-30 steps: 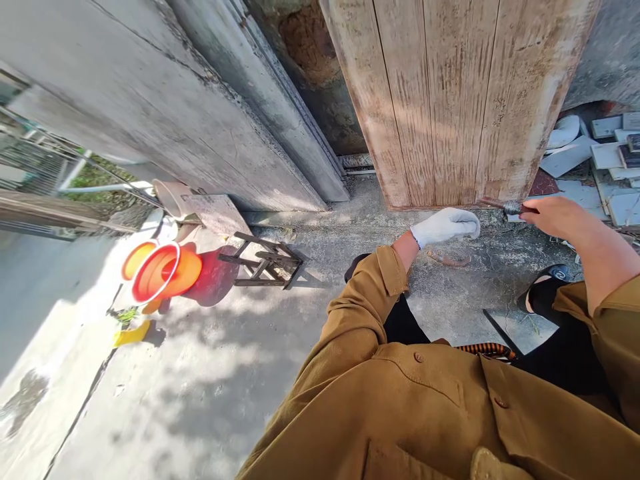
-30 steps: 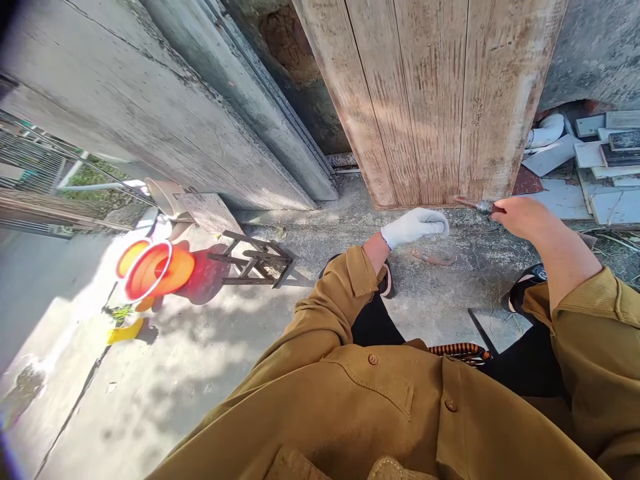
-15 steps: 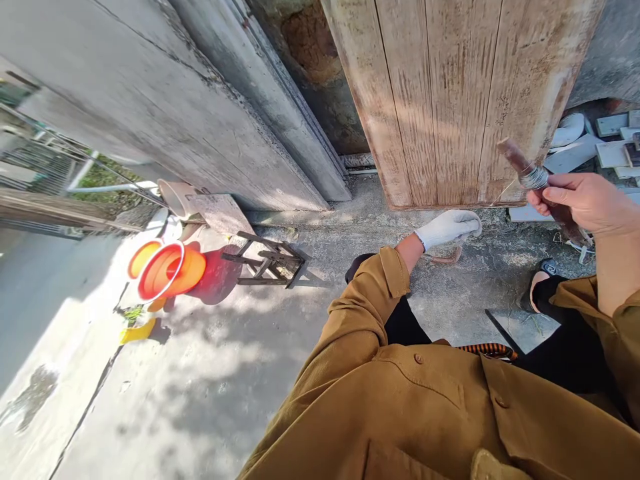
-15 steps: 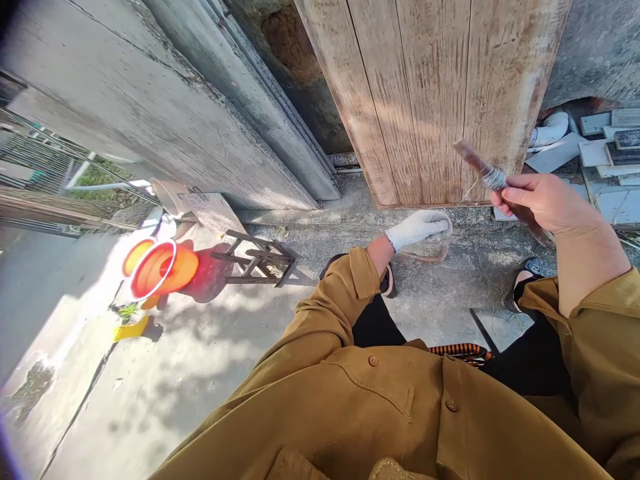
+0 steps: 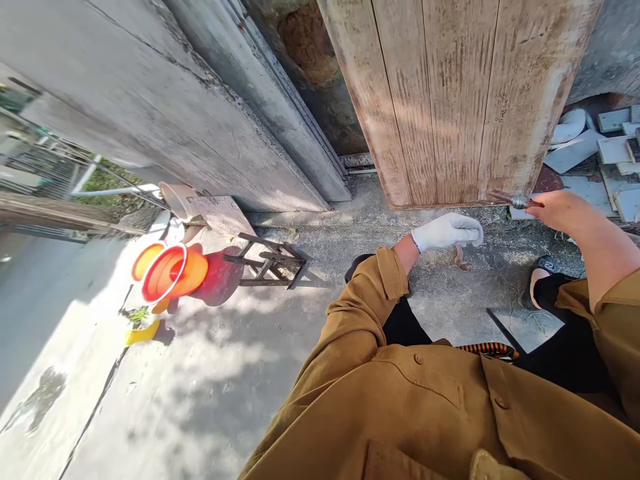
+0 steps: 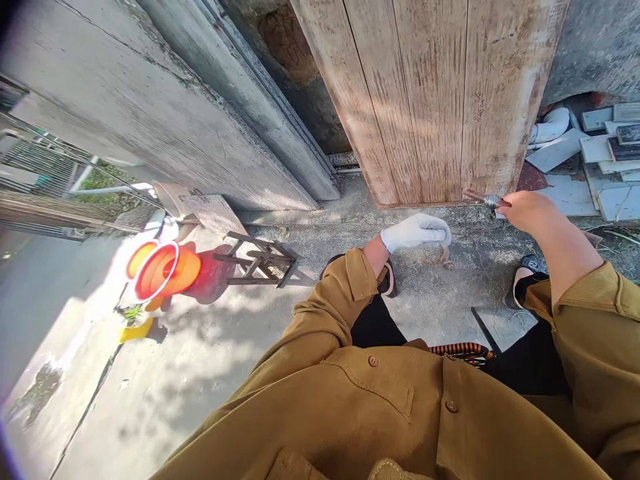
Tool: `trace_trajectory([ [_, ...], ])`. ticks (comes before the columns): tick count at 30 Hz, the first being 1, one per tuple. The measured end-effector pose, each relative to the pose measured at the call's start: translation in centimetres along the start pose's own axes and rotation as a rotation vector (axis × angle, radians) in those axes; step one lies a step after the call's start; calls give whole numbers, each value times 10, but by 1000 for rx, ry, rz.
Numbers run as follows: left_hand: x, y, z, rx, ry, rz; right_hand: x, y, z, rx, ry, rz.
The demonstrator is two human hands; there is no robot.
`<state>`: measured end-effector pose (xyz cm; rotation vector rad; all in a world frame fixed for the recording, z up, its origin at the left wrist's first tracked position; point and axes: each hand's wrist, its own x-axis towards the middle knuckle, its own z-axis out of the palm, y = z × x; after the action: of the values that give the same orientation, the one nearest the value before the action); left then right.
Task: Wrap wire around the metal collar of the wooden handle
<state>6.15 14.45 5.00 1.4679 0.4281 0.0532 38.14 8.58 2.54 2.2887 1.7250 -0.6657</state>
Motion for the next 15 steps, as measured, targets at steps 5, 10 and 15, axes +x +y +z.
trace_trajectory([
  [5,0,5,-4,40,128,-13,-13,-17,8,26,-336,-114],
  [10,8,-2,-16,101,343,19,-42,-37,8,265,-788,-490],
  [15,17,-12,-22,142,460,-31,-58,-39,-16,696,-695,-781],
])
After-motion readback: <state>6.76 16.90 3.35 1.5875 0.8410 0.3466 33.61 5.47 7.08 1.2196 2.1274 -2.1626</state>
